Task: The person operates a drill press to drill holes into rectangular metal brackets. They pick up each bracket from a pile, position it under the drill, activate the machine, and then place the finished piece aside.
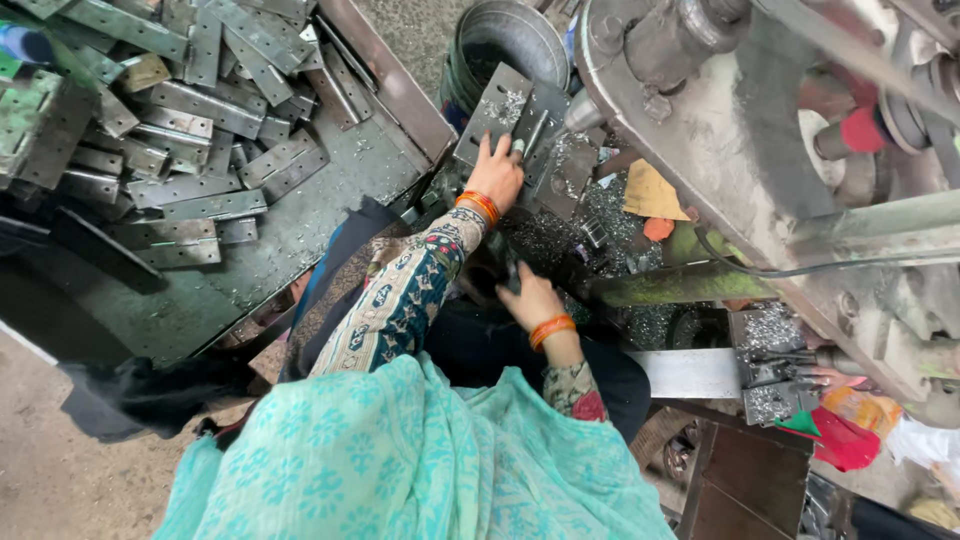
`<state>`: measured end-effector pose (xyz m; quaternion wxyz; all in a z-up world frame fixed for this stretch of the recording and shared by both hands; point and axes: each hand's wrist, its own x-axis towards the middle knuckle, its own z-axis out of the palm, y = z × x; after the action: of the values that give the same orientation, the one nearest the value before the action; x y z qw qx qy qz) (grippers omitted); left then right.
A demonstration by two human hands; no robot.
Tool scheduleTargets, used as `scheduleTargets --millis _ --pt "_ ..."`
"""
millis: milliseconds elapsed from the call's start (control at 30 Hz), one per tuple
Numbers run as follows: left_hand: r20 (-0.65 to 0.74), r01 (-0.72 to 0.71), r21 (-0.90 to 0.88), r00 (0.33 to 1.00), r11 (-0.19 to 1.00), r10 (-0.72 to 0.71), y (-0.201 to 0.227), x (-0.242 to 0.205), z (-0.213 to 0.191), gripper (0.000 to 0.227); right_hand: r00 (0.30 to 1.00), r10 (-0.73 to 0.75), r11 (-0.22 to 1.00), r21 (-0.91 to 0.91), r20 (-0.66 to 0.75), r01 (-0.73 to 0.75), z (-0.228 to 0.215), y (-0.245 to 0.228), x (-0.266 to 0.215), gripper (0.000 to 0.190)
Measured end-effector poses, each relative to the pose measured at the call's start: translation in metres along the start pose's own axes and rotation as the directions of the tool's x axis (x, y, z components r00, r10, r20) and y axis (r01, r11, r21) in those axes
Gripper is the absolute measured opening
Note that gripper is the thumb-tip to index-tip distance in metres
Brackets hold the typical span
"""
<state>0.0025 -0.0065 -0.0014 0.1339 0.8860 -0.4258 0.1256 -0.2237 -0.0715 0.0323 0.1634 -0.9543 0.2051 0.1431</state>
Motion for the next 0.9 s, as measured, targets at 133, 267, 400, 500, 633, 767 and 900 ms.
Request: scheduleTargets --millis 133,267,400,500,633,767,900 --pt "-0.040 0.023 0.018 0.999 1.000 -0.023 0.004 0.024 0.006 0.025 0.998 0.004 0.997 -0.073 0.058 0.000 -0.017 -0.004 0.012 0.064" --pt "0.002 0.011 -0.002 1.000 1.000 -0.011 0.001 0.033 0.005 0.024 0.993 0.015 1.000 -0.018 -0.120 -0.017 0.047 -0.005 -0.015 0.082" --pt "0.008 0.022 0.044 1.000 0.999 -0.022 -0.006 0.029 -0.002 0.027 0.964 0.020 0.989 0.149 -0.267 0.021 0.095 0.001 -0.026 0.081" --pt "0.012 0.018 0.042 1.000 0.999 -0.019 0.009 0.019 -0.005 0.028 0.983 0.131 0.982 0.155 -0.129 -0.110 0.089 0.010 -0.026 0.081" --pt "0.053 0.035 0.032 0.998 0.999 -0.036 -0.003 0.010 -0.015 0.030 0.993 -0.046 0.992 0.109 -0.112 0.059 0.037 -0.002 -0.009 0.086" --pt "0.108 0.073 0.053 0.991 0.996 -0.079 0.007 0.012 -0.014 0.032 0.999 -0.029 0.999 -0.032 0.027 0.030 -0.016 0.001 -0.001 0.058" --pt "0.190 0.074 0.072 0.978 0.995 -0.087 -0.006 0.045 -0.025 0.035 0.999 0.031 0.994 -0.104 0.017 -0.029 -0.003 -0.008 0.009 0.072"
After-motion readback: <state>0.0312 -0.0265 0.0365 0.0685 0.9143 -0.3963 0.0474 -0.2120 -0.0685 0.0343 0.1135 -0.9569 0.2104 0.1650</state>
